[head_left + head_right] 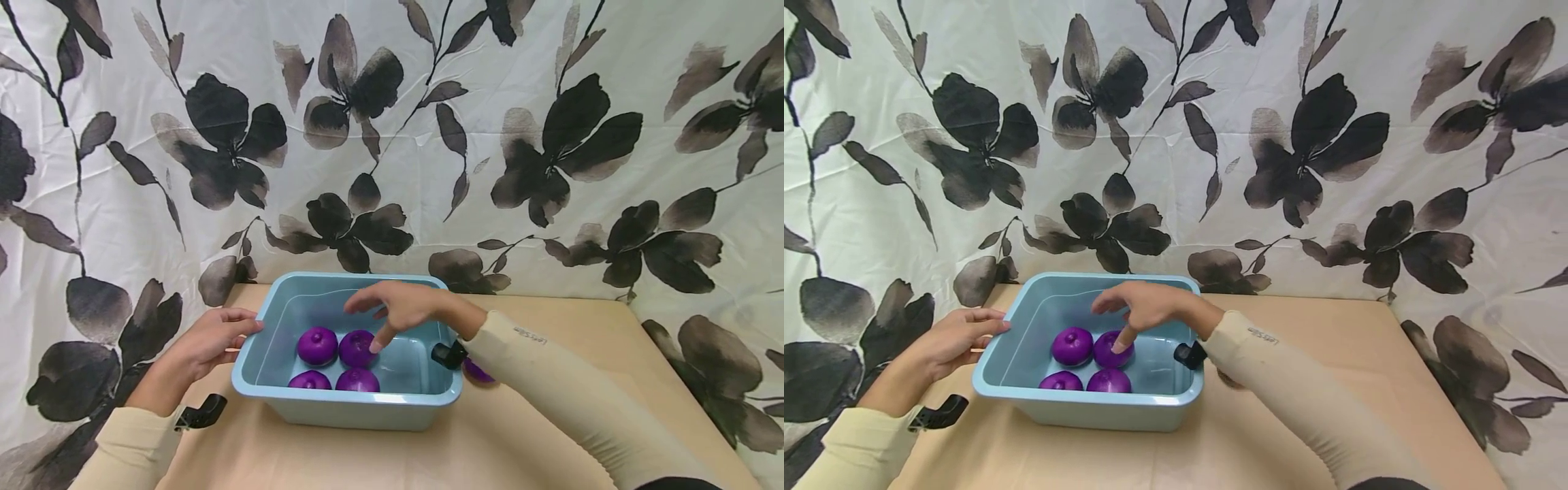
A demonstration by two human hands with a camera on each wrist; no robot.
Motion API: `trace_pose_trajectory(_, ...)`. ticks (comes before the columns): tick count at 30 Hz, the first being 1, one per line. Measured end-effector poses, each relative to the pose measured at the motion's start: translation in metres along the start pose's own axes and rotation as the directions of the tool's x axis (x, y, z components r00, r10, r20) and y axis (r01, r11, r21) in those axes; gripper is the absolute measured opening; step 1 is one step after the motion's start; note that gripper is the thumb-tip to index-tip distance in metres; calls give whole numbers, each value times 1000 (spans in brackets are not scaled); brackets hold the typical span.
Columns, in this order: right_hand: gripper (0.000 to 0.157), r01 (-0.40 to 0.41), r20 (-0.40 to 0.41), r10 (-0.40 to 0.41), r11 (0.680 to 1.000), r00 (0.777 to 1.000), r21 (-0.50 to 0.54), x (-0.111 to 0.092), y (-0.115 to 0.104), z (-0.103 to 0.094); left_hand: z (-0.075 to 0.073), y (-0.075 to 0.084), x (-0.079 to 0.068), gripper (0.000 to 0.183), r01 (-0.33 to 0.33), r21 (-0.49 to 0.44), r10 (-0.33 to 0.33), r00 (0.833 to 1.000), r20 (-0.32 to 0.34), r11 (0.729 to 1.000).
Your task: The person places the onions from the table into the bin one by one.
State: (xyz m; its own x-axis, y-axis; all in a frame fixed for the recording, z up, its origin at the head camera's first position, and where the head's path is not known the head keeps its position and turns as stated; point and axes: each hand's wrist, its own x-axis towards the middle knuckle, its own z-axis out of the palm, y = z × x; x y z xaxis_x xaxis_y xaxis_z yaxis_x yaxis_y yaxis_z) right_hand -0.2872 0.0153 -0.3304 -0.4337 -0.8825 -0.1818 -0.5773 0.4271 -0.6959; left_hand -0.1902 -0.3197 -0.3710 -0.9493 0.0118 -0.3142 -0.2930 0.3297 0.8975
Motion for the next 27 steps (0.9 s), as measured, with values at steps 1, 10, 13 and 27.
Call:
trace_pose_trajectory(1, 73, 8, -29, -7, 1000, 1000, 30, -9, 3, -6, 0, 0, 0, 53, 0, 2, 0, 1000, 2, 1000)
trace_pose_trajectory(10, 72, 71, -291, -17, 982, 957, 176, -91, 39, -33, 2, 1, 1, 61, 12, 5, -12, 1000, -3, 1000)
trace_pose_trajectory(13, 69, 71, -371, 3, 980, 928, 184, -118, 58, -30, 4, 1, 2, 62, 19, 4, -19, 1000, -3, 1000)
trace_pose_trajectory(27, 69, -142, -532, 229, 970, 816, 199, -178, 175, 31, 7, 2, 1, 53, -6, -40, 6, 1000, 0, 999)
